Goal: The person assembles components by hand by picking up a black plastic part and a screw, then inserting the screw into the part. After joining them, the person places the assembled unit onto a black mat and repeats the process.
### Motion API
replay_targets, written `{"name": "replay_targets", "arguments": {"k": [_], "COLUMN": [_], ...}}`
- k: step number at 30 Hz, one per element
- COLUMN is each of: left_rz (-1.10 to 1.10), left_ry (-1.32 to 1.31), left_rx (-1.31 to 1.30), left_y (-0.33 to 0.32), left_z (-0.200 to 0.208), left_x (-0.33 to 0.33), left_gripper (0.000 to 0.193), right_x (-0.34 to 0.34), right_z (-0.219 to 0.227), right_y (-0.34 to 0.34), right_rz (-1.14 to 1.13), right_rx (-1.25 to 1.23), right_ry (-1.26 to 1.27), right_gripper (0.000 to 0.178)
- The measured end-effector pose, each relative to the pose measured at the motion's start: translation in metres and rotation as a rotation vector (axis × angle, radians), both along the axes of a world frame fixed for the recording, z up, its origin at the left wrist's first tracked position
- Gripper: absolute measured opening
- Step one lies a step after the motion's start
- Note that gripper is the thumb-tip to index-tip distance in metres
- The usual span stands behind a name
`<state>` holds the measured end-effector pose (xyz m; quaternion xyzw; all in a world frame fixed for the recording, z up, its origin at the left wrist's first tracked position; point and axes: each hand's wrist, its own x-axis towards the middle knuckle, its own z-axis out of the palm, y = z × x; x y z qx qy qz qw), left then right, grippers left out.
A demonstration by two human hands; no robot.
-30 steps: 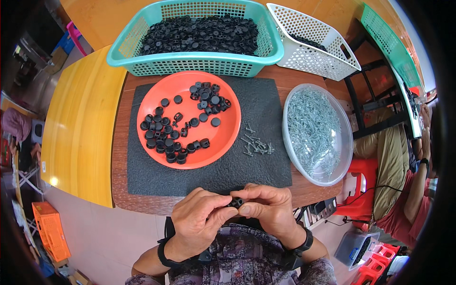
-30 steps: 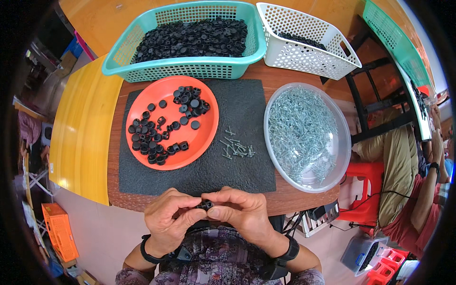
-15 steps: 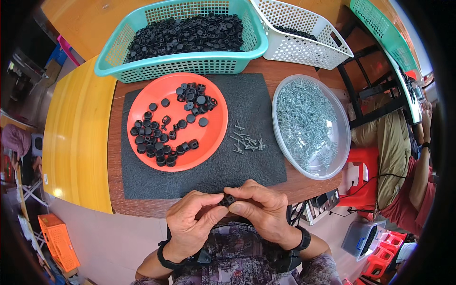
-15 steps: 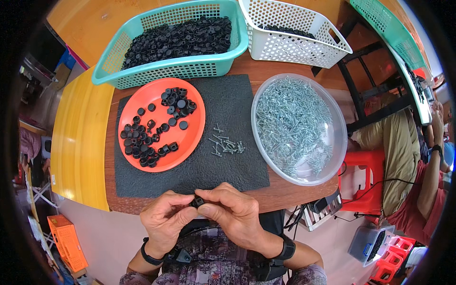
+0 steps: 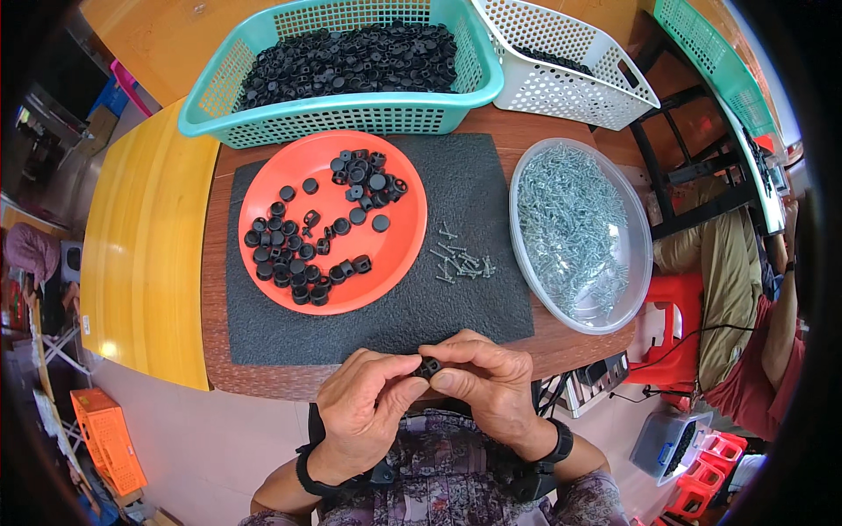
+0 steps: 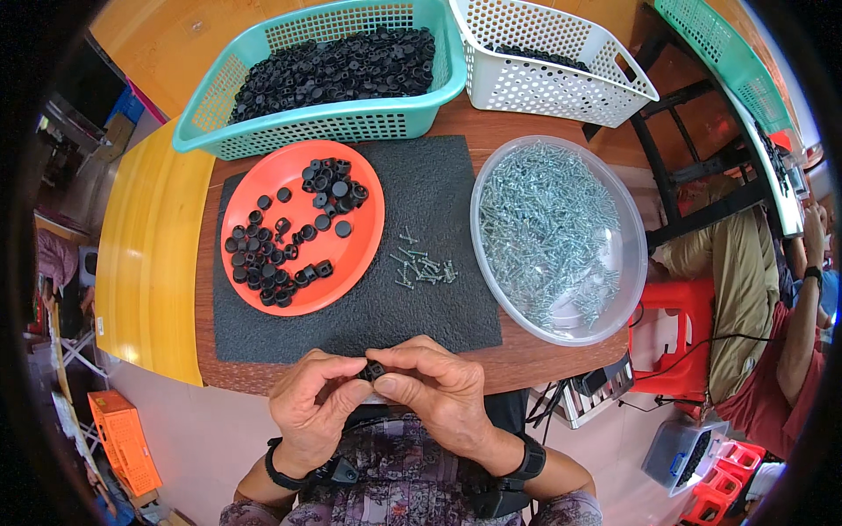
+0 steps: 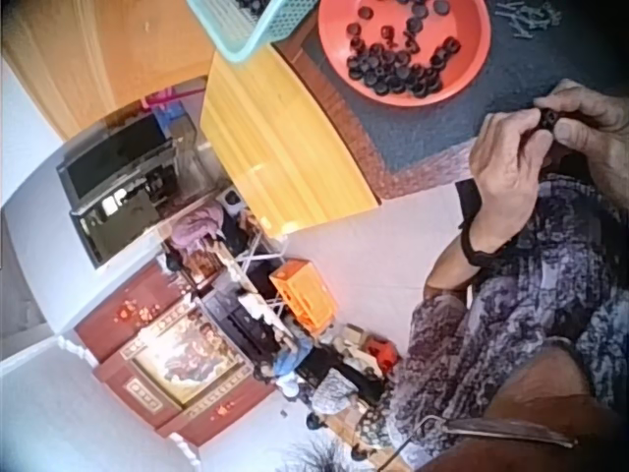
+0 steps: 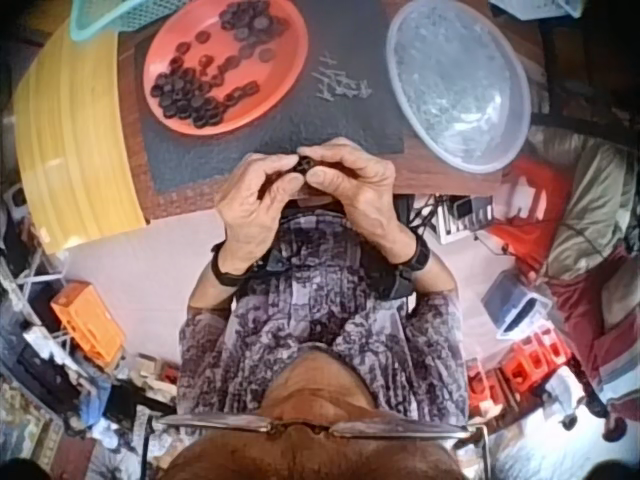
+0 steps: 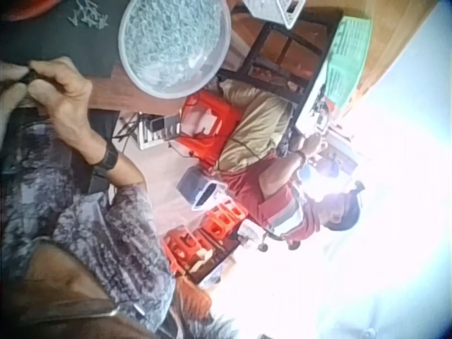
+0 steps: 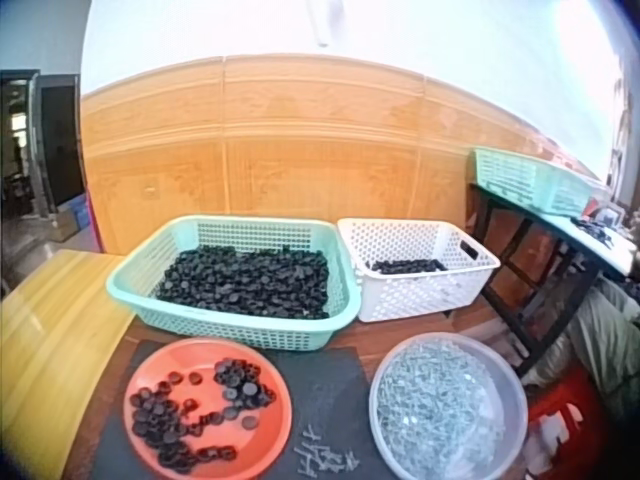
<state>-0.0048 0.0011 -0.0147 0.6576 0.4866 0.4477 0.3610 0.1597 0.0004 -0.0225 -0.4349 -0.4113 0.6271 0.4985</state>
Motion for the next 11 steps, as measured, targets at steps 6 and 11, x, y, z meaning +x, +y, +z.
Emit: {"name": "replay_targets", "arguments": {"k": [6, 11], "left_rz": [0.010, 0.030], "left_ry": [-0.061, 0.079], "left_rx": [-0.029, 0.113], "left_y": [-0.0001, 0.0007], "left_z": [-0.0004, 0.0052], "left_x": [0.0018, 0.0043], "left_gripper": [0.023, 0.023], "right_x": [-0.0004, -0.0013], "right_z": [0.0004, -0.0001], "right_y": [-0.0004, -0.0011], "right_rz": [-0.001, 0.008], "right_rx": [-0.046, -0.068], "right_ry": [0.060, 0.070], "right_gripper": [0.025, 0.026]}}
